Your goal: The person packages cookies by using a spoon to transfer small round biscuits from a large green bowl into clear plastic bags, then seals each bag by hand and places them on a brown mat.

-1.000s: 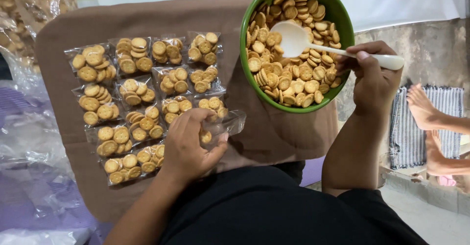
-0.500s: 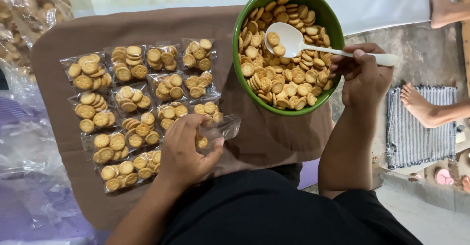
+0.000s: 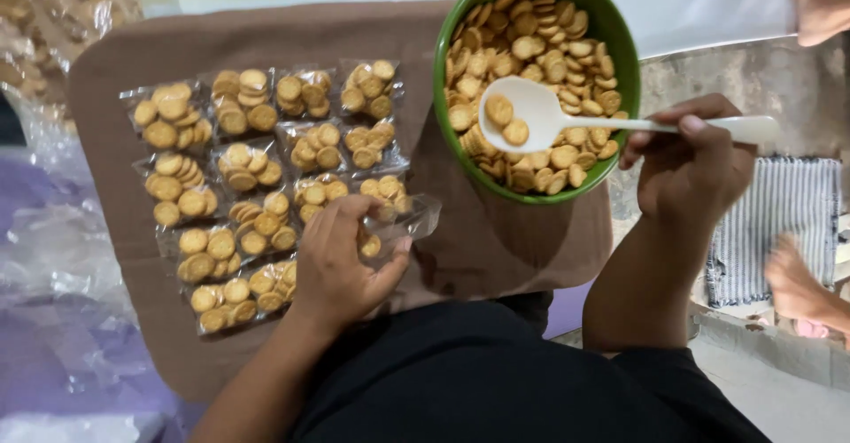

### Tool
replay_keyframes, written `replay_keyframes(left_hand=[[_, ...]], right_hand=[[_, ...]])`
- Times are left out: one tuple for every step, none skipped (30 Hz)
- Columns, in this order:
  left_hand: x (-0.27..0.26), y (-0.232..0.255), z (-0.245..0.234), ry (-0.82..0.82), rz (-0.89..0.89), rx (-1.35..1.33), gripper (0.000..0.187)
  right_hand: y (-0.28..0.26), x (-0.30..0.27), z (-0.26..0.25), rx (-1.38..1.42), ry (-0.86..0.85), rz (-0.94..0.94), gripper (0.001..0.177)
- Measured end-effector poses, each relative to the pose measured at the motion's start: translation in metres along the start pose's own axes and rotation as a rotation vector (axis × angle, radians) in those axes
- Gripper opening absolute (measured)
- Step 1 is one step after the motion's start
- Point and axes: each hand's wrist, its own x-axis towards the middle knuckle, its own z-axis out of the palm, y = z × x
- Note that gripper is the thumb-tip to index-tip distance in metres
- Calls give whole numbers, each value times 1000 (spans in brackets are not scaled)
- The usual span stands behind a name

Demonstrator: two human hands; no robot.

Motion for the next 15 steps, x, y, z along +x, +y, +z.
replay_keyframes(left_hand=[[-1,0,0,-1,-22,7,36],[-2,0,0,12,-16,-4,36],[0,-2,0,30,-2,-13,35],[-1,-2,-1,34,-17,-5,35],[-1,-2,-2,33,-18,-18,36],[-1,-2,-2,32,-19,-31,37],[-2,-3,-2,34,-26,-29,37],[-2,-4,-2,24,-32,-33,39],[-2,-5,-2,13,-35,-37,41],[-3,-6,-2,15,-38,-35,41],[-3,-6,-2,11,-44,-32,44],[-3,-6,-2,7,-51,-28,47],[-4,-7,-2,8,-52,-28,47],[-4,-7,-1,9,-52,-23,49],[-4,-7,-1,9,-52,-19,51]], right_hand=[[-1,-5,0,1,-13,19,17],[-1,-11,0,7,-110,-34,16],[-2,-13,2,18,-206,-98,15],[-4,-19,9,23,-219,-88,15],[-7,-24,14,10,-240,-63,14],[-10,-30,19,-3,-262,-38,13],[-9,-33,21,-2,-268,-33,13],[-7,-36,22,-10,-281,-54,12],[-5,-39,23,-17,-290,-77,13],[-3,-39,23,-15,-293,-74,13],[-2,-39,22,-32,-331,-94,13],[0,-38,21,-50,-370,-115,14],[-2,-40,23,-49,-372,-115,14],[-4,-42,25,-87,-366,-133,13],[-6,-45,27,-125,-359,-151,12]])
